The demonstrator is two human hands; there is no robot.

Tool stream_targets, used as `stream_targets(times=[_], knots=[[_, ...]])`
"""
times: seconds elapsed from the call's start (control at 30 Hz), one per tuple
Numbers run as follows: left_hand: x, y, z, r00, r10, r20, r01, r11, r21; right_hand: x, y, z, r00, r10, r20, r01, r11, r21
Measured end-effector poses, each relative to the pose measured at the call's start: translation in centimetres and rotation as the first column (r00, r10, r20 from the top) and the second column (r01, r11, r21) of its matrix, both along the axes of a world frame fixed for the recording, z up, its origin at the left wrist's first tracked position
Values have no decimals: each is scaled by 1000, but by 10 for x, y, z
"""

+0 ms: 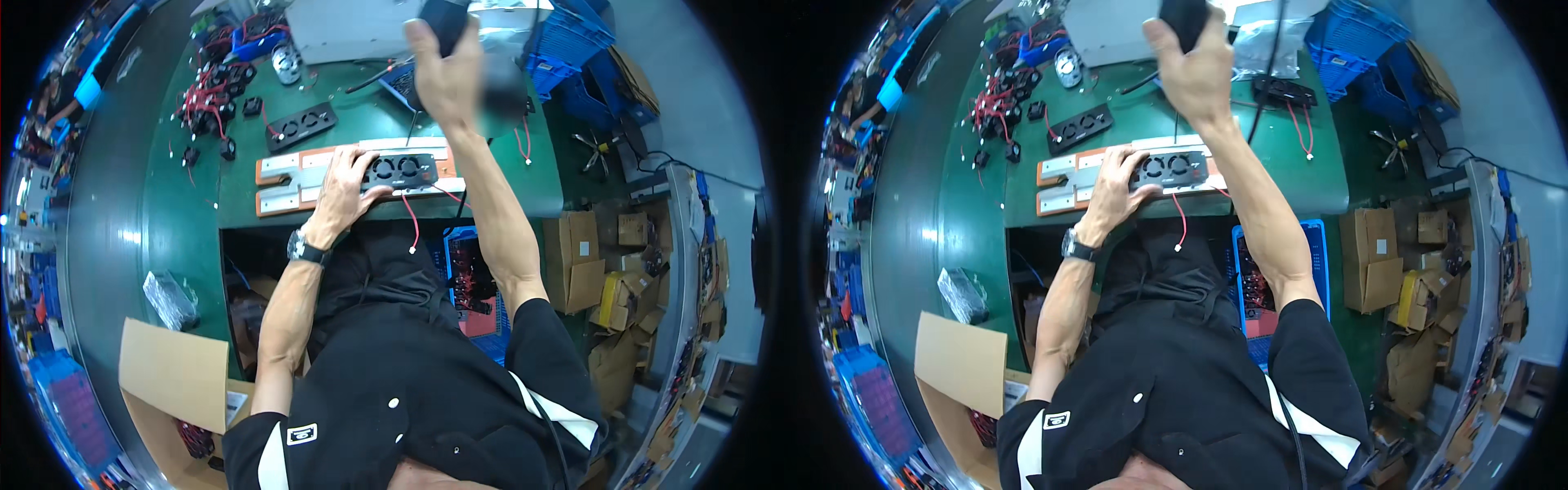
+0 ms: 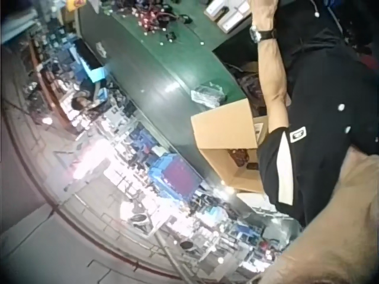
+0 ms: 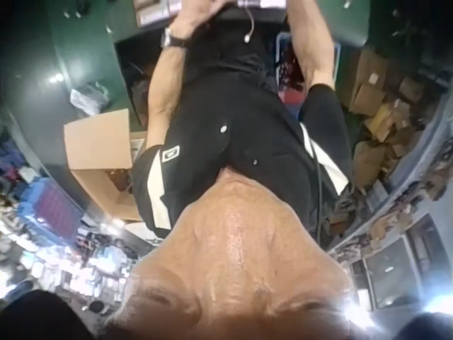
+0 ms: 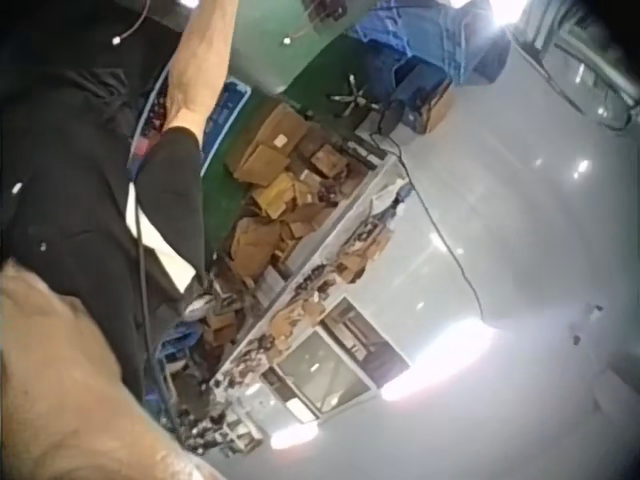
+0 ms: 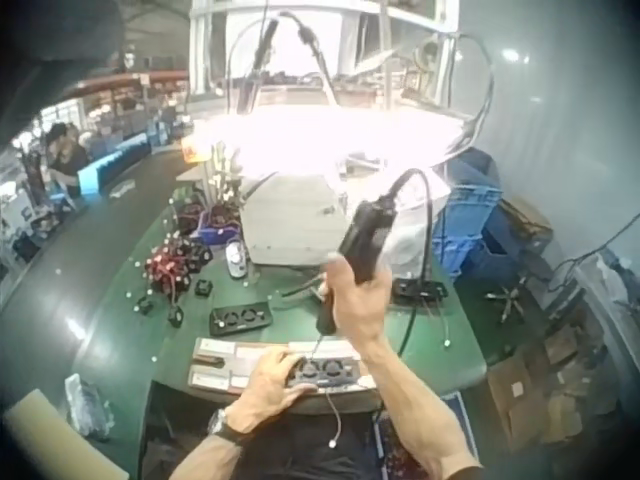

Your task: Assembling cooling fan units by mounting them to a base and connecting wires using an electric screwdriver.

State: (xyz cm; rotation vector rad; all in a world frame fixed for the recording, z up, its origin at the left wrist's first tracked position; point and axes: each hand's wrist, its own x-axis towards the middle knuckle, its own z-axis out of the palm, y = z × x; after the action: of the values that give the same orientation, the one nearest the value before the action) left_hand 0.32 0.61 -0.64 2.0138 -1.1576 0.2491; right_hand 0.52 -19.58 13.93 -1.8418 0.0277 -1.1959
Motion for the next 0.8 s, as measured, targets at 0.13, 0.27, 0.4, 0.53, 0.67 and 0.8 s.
stream_targets(times=[0.13,0.27,0.4,0.53,0.67,0.8], knots=[[-6,14,11,1000,0,23,1,1000,-20,-29,10,-46,989,-124,-82,51,801,-596],[-22,42,68,998,-30,-56,32,999,35,-111,41,-63,780,78,-620,-503,667,-549],[-49,49,134,987,-158,18,152,974,170,-147,38,-56,779,127,-614,-496,725,-478],[-54,65,158,949,-303,-91,295,951,-95,-179,-2,9,566,377,-733,-690,703,-172],[-19,84,140,992,-67,-104,52,989,-141,-177,-98,36,683,157,-713,-376,913,-159],[9,90,112,981,138,-134,-140,990,-5,-103,-214,-17,612,-66,-788,-220,943,-250]])
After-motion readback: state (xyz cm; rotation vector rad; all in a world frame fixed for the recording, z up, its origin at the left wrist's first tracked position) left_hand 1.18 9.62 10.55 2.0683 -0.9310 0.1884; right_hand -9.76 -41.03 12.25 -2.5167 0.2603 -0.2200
